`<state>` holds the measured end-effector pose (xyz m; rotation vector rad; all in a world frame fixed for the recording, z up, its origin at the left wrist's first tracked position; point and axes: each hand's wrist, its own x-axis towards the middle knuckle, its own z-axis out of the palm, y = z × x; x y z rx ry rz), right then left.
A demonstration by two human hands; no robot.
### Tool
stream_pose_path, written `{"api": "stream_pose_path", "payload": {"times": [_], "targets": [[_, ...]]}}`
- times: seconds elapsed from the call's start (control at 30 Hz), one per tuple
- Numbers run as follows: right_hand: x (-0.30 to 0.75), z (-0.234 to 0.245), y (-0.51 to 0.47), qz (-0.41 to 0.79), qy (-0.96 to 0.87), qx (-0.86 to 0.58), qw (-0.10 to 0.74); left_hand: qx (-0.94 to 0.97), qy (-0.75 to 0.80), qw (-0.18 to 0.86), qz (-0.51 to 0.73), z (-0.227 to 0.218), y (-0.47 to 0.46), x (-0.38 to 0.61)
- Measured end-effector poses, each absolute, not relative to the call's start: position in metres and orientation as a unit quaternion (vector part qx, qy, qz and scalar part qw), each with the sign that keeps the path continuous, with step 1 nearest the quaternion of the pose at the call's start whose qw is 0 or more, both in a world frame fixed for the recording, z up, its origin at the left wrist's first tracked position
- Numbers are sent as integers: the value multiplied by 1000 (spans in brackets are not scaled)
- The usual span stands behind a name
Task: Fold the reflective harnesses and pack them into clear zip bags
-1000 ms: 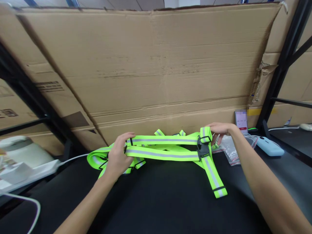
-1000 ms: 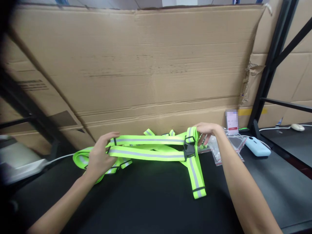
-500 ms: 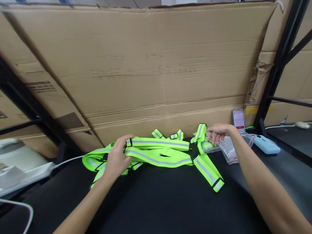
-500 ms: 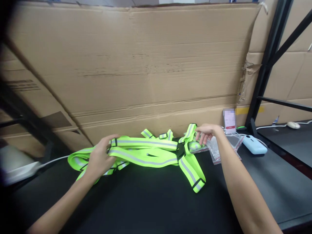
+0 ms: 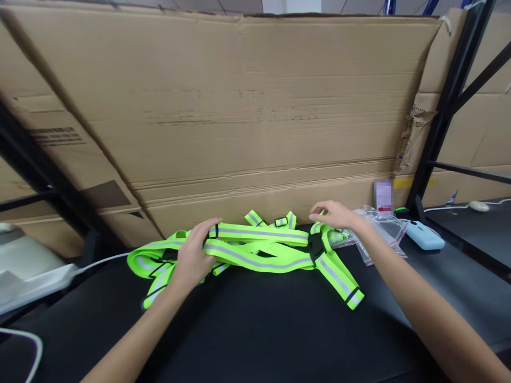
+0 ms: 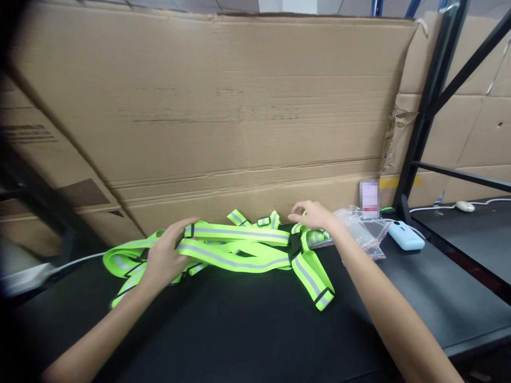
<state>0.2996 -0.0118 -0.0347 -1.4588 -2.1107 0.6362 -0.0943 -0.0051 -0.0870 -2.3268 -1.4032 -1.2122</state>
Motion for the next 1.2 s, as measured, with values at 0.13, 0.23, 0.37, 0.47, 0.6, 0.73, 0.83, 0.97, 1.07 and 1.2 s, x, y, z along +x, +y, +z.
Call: {"api": "stream_pose_path", "payload": {"times": [0.13, 0.23, 0.37, 0.47, 0.6, 0.73, 0.83, 0.97, 1.07, 1.2], "targets": [[253, -50, -32, 174, -825, -453, 290, -790, -401, 94, -454, -62, -14, -79], [227, -41, -40, 151, -842, -400, 330, -803, -331, 150, -473, -26, -19, -61], [216, -19, -41, 175, -844, -356, 360, -811, -238, 251, -472, 33, -19, -34], [222, -20, -44, 250, -824, -376, 344, -802, -204, 290, -480, 70, -23, -14], [241, -49, -58, 385, -771, -420, 285, -810, -170, 295, -477, 90, -31, 8], [264, -79, -78, 407, -721, -481, 289, -816, -179, 314, -450, 86, -25, 21], [275, -88, -94, 425, -713, -463, 312, -802, -236, 343, -428, 79, -5, 25], [275, -84, -118, 385, -711, -451, 377, -787, -328, 345, -393, 71, 27, 31], [265, -77, -137, 337, -736, -436, 393, -777, -379, 319, -389, 71, 41, 35], [251, -76, -151, 293, -737, -461, 400, -770, -395, 283, -414, 76, 49, 41]]}}
